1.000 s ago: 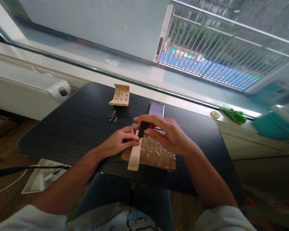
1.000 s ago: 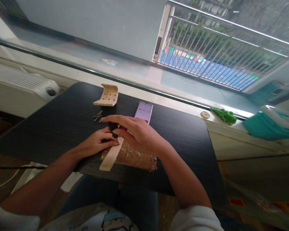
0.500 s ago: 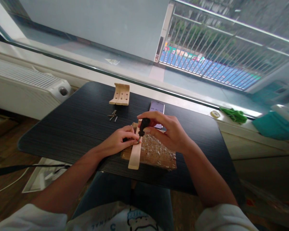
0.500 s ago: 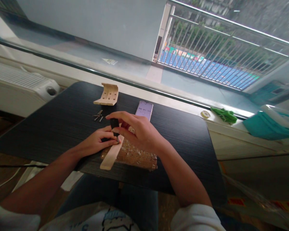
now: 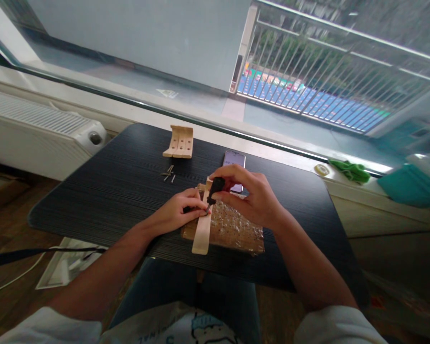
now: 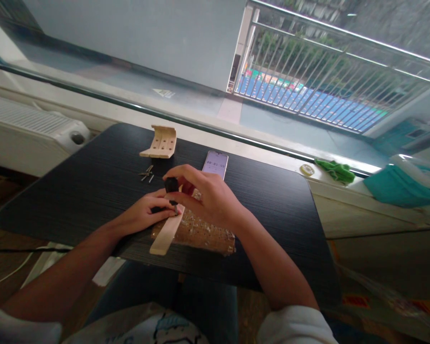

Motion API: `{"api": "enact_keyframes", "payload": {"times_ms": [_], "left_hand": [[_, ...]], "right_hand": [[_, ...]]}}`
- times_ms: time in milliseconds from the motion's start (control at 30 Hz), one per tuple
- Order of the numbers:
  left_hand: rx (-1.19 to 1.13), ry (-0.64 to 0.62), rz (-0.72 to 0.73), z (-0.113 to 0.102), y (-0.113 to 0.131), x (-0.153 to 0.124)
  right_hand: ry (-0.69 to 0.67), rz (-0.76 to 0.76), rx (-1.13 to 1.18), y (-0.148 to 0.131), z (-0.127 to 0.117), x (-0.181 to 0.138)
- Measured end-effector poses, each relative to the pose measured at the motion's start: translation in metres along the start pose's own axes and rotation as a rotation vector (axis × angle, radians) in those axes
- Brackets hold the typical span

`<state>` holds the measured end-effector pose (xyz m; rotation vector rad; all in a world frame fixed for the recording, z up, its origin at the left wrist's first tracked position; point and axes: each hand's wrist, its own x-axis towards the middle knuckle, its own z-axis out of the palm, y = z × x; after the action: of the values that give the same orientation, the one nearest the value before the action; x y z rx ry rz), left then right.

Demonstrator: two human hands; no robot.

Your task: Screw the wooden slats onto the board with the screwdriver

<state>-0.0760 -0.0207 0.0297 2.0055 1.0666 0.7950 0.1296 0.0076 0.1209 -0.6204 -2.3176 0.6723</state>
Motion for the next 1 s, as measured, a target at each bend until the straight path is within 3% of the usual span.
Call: {"api": "enact_keyframes", "payload": {"times_ms": [1000], "left_hand": [[0.008, 0.008, 0.015, -0.0010, 0.0003, -0.0004]], "right_hand": [[0.078, 0.011, -0.011, -0.0006, 0.0044, 0.0008]]}}
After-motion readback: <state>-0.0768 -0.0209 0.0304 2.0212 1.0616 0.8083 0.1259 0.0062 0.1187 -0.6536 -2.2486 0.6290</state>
